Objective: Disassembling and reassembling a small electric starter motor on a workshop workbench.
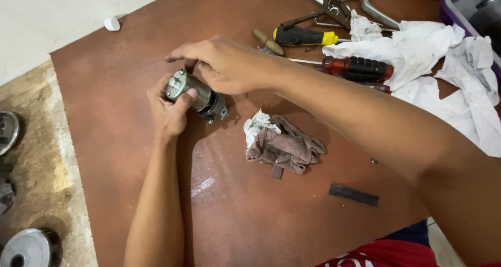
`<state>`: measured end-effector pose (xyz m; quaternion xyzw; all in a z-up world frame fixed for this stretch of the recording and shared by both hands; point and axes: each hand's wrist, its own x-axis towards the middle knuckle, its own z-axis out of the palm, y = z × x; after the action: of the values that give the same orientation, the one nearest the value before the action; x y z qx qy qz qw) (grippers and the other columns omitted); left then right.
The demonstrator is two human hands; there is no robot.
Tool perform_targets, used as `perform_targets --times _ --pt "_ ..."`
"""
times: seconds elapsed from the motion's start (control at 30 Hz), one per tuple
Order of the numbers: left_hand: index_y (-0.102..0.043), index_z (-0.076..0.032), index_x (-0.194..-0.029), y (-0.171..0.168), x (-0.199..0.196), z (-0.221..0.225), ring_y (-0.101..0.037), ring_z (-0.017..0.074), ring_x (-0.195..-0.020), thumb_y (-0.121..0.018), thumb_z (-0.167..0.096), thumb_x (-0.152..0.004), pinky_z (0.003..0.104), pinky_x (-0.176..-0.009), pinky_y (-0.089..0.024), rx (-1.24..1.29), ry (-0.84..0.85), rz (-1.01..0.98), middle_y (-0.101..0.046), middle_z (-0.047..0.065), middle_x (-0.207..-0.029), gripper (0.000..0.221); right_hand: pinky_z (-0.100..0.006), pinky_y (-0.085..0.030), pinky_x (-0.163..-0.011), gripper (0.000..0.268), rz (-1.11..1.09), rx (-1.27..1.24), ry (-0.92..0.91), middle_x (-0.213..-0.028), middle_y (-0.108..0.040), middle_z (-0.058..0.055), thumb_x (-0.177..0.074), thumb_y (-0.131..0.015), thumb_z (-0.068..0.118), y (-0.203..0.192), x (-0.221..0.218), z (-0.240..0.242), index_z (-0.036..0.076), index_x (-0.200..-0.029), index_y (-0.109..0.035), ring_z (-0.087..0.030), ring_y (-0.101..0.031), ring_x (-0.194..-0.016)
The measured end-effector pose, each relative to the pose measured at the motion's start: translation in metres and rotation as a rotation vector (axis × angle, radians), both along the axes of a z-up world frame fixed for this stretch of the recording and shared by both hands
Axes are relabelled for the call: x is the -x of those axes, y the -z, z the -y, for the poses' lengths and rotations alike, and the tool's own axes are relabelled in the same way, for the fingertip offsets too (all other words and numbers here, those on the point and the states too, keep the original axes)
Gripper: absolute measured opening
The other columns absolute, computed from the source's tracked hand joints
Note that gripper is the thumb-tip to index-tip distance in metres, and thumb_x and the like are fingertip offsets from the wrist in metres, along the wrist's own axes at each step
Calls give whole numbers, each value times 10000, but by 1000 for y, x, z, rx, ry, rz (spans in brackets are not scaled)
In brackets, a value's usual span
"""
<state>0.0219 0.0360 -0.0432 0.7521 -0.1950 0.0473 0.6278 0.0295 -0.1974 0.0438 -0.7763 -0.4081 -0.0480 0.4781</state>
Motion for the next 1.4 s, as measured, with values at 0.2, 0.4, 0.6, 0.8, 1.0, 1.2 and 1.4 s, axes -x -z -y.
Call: perform_targets --times 0.2,0.4,0.6,0.8,1.0,1.2,1.4 --pt "-672 -11 -1045 -9 4 7 -604 83 -833 -739 -192 -823 248 -794 -502 53 24 11 -670 -19 -920 295 -458 -524 -1047 525 131 62 -5 -1190 -731 -223 -796 -410 -147 10 -6 2 -50 -1236 -680 -346 -720 -1126" --pt "-674 2 -1057 0 2 2 -556 80 -801 -730 -171 -845 250 -757 -463 40 -2 21 -630 -23 -889 279 -483 -529 -921 406 287 321 110 -1076 -762 -154 -899 -480 -53 -6 0 -2 50 -1197 -736 -327 -722 -975" --pt "-681 8 -1091 -8 5 7 -596 77 -828 -694 -168 -841 247 -792 -495 26 -8 17 -672 -21 -925 306 -473 -536 -885 401 284 311 77 -1105 -739 -191 -844 -547 3 -14 7 -1 20 -1209 -712 -373 -697 -999" --pt "-664 12 -1033 6 -1 0 -574 85 -819 -710 -148 -868 261 -773 -489 18 -27 3 -652 -13 -903 234 -488 -529 -878 446 241 252 92 -1120 -738 -199 -841 -511 -45 -4 5 0 17 -1240 -701 -378 -701 -1026" --pt "-664 15 -1049 4 0 1 -550 83 -818 -709 -144 -851 259 -768 -465 25 -9 8 -627 -21 -902 258 -476 -560 -850 203 166 176 83 -967 -753 -204 -913 -596 65 -15 -6 -8 -9 -1001 -763 -371 -733 -893" --pt "-666 10 -1084 -8 4 7 -588 81 -842 -715 -167 -812 254 -795 -488 48 34 34 -661 -21 -930 329 -413 -578 -763 191 48 136 92 -943 -766 -177 -882 -653 118 -19 -13 -13 6 -985 -768 -298 -753 -832" --pt "-670 1 -1019 -3 3 4 -554 90 -832 -742 -199 -841 265 -770 -471 6 -1 19 -627 -13 -894 277 -371 -603 -808 389 -168 3 163 -1003 -774 -123 -924 -600 161 31 10 20 -11 -1264 -678 -203 -749 -873"
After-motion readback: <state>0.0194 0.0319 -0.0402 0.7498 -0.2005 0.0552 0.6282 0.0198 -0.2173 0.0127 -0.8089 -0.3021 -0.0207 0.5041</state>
